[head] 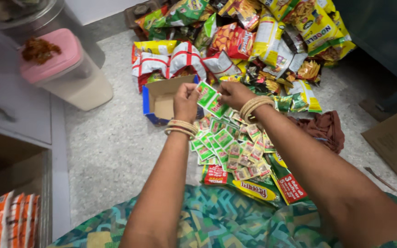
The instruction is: The person sits on the floor and organizes small green and white snack sachets by picking them up from a pile and placing them into a blue cardboard box. The person handles the sachets one by one, arranging them neatly inside the box.
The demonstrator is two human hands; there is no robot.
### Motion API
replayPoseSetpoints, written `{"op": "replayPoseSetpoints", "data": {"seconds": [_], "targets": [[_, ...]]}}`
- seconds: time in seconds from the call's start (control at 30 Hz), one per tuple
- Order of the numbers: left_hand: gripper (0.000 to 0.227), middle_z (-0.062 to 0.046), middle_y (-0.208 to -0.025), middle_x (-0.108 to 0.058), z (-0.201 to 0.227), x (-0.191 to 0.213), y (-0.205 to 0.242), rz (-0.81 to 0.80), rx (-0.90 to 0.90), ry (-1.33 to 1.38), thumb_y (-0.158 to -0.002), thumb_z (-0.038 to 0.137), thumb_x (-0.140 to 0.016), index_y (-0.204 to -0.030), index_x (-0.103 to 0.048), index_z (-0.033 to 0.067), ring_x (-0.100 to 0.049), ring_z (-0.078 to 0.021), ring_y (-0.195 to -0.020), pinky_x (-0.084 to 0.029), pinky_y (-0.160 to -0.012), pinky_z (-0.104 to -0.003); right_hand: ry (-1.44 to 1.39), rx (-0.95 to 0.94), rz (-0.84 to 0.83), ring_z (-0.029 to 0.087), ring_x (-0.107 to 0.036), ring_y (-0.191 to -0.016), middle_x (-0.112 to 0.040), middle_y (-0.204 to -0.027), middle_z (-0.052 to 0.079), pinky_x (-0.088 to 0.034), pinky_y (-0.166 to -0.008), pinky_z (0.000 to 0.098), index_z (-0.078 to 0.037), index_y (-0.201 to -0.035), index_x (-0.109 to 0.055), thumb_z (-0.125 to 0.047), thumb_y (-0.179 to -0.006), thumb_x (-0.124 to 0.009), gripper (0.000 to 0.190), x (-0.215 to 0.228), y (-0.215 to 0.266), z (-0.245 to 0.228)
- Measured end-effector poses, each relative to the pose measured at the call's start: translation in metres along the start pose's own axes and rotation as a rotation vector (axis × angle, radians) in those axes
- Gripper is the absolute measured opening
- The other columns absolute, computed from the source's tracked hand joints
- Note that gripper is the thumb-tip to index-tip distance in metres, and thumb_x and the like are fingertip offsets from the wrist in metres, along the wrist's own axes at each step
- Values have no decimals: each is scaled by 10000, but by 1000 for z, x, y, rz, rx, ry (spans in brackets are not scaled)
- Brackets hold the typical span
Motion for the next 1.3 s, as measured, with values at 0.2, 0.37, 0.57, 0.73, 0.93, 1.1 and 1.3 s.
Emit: {"op": "replayPoseSetpoints", "data": {"seconds": [0.2, 0.37, 0.57, 0.73, 0.93, 1.1, 1.3], "targets": [[77, -2, -862, -710, 10, 47, -9, -4, 135, 23, -978, 137, -676, -1004, -651, 69, -662, -54, -717, -574, -590, -237, 19, 71, -56, 206, -720, -807, -749, -883, 90, -549, -743, 370, -69, -1014, -694, -189, -876, -733, 187, 0, -20, -41], [100, -10, -878, -698, -8, 77, -23, -59, 261, -67, -965, 151, -666, -1032, -655, 76, -672, -83, -719, -580, -601, -261, 157, 136, 66, 278, -721, -840, -738, -910, 134, -556, -759, 406, -55, -976, -704, -210, -856, -760, 204, -4, -40, -54], [373, -99, -957, -763, -34, 85, -44, 1, 141, -442, -878, 223, -726, -1193, -603, 65, -719, -211, -875, -569, -802, -363, 183, 55, 195, 343, -716, -861, -739, -924, 136, -550, -767, 460, -102, -968, -713, -264, -851, -745, 202, -14, -78, -48], [374, -214, -1138, -727, -69, 75, -34, -144, 222, -815, -865, 312, -767, -1125, -697, 53, -694, -368, -1073, -543, -941, -439, 186, -23, 308, 386, -701, -881, -736, -930, 172, -539, -782, 488, -85, -987, -694, -285, -844, -757, 253, -36, -105, -19], [401, -168, -1190, -692, -80, 35, -5, -282, 394, -944, -822, 259, -718, -1217, -695, 196, -656, -391, -1103, -505, -963, -489, 119, -128, 329, 403, -691, -860, -716, -917, 199, -535, -776, 502, -64, -989, -656, -270, -821, -752, 282, -70, -118, 22], [282, -155, -1068, -747, -85, -1, -2, -343, 277, -1057, -884, 245, -670, -1155, -740, 213, -705, -395, -1001, -539, -919, -509, 125, -131, 311, 406, -683, -877, -707, -932, 199, -526, -777, 510, -68, -973, -648, -254, -815, -753, 266, -81, -119, 41], [215, -153, -1057, -749, -104, -25, 5, -370, 266, -969, -896, 273, -684, -1086, -756, 203, -710, -385, -1006, -548, -905, -508, 69, -173, 261, 384, -696, -889, -722, -952, 172, -536, -774, 497, -112, -1011, -668, -264, -830, -717, 241, -71, -113, 52]]}}
Point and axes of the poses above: each hand's wrist, its own y-axis away from the middle knuckle, its own x-axis out of the back of the hand, z = x × y, the point moved 3 cm from there along -y, towards the middle knuckle
